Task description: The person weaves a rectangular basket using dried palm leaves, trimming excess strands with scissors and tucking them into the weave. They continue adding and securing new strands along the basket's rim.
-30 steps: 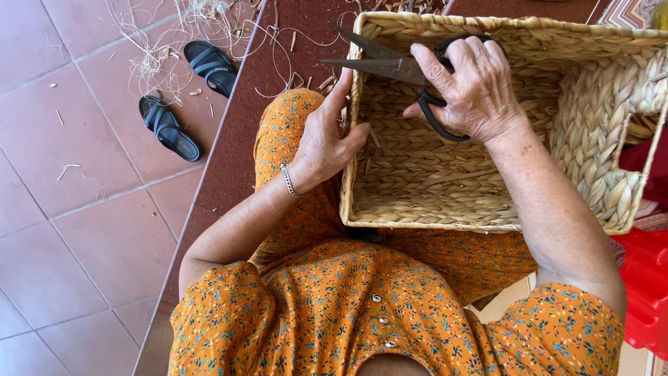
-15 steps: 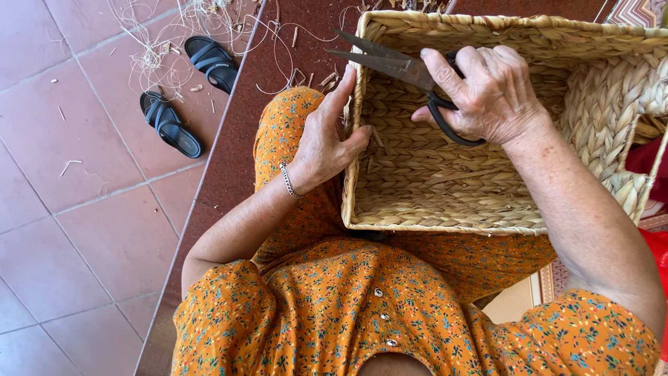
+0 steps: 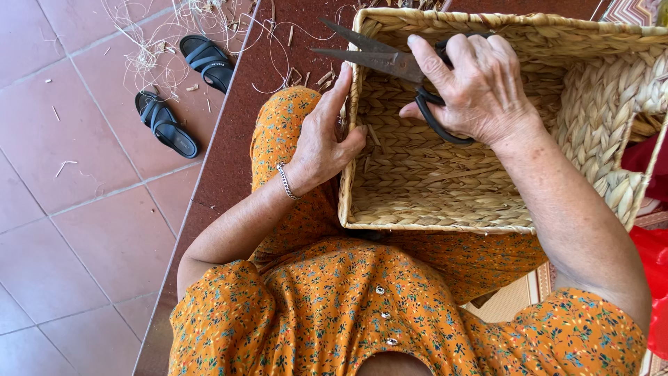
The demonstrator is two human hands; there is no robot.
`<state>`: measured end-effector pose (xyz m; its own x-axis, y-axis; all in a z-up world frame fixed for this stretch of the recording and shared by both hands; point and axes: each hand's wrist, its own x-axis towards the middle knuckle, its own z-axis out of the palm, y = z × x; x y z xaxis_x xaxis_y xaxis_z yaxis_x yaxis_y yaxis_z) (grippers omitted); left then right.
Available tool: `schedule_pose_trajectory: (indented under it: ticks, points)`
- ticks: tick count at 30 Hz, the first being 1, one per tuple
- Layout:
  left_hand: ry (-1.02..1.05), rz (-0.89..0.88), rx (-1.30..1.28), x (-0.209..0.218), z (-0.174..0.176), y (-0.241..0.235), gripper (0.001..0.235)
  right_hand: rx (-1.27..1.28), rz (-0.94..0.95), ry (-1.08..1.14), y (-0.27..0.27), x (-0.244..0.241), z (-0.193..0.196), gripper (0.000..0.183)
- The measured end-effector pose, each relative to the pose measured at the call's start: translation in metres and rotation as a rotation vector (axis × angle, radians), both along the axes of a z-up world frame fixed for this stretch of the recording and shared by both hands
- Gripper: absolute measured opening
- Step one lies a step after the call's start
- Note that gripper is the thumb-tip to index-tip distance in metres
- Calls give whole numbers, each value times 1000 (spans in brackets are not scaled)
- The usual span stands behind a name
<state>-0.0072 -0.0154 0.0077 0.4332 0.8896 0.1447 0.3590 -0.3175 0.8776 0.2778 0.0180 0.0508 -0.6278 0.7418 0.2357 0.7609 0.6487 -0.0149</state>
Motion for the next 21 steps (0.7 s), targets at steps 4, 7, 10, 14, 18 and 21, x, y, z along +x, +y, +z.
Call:
schedule_pose_trajectory:
  ticks: [4, 7, 10, 14, 18, 21]
  points:
    - [-19, -3, -84, 0, 1, 1, 94, 20, 14, -37, 2, -2, 3, 95]
    - [-16, 3, -105, 0, 1, 0, 93, 31, 33, -47, 2, 1, 8, 89]
    - [-18, 6, -55, 0, 0, 0, 93, 31, 37, -48, 4, 2, 11, 86]
    - [-20, 5, -96, 0, 0, 1, 94, 85, 36, -100, 5, 2, 8, 80]
    - [-28, 11, -53, 0, -3, 0, 92, 142, 37, -161, 3, 7, -2, 71]
    - [-20, 26, -77, 0, -5, 1, 89, 122, 16, -249, -3, 10, -12, 70]
